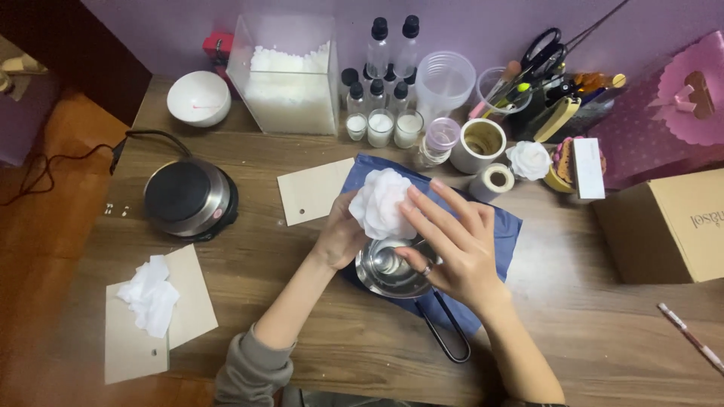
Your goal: Refining the shape of a wax flower by manually adjusting petals and applying liquid wax using a spoon.
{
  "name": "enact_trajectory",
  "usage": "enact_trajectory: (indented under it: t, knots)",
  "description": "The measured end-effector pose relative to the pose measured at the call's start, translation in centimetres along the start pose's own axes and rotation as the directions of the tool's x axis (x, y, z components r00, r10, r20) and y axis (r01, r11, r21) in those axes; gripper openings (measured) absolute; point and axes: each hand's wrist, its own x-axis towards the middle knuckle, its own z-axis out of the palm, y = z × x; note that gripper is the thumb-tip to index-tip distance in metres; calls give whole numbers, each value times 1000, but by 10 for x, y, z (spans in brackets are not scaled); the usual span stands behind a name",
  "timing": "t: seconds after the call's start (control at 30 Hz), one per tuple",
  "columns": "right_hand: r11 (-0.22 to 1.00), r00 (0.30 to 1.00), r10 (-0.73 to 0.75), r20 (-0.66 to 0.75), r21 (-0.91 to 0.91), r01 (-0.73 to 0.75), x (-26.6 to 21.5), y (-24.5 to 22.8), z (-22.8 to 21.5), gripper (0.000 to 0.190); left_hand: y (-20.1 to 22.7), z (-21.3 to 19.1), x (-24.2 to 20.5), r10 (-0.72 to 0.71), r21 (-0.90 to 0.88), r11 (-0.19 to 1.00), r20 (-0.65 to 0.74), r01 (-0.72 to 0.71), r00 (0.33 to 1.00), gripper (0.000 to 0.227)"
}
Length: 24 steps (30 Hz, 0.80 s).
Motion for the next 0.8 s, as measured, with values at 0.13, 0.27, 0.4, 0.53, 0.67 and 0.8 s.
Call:
enact_trajectory:
  t: [0.13, 0.27, 0.4, 0.53, 0.67, 0.8]
  knots:
    - [999, 999, 25, 32, 25, -26, -3, 6, 7, 41, -2, -9, 6, 79, 114, 991, -14, -76, 997, 32]
    - [983, 993, 80, 86, 159, -93, -3, 12, 11, 40, -7, -43, 15, 116, 240, 965, -30, -105, 993, 30]
    - [956, 986, 161, 51, 240, -169, -5, 6, 3, 41, 5, -36, 12, 107, 282, 954, -13, -99, 994, 30]
    - [973, 982, 178, -55, 161, -168, -13, 6, 5, 26, 11, -22, 8, 91, 244, 966, 15, -92, 996, 29]
    - [999, 997, 19, -71, -35, -22, -18, 9, 10, 20, 17, -3, 9, 48, 175, 983, 49, -56, 998, 29]
    - [999, 999, -5, -48, 35, 6, -14, 9, 5, 23, 17, 4, 8, 15, 148, 989, 30, -20, 999, 32]
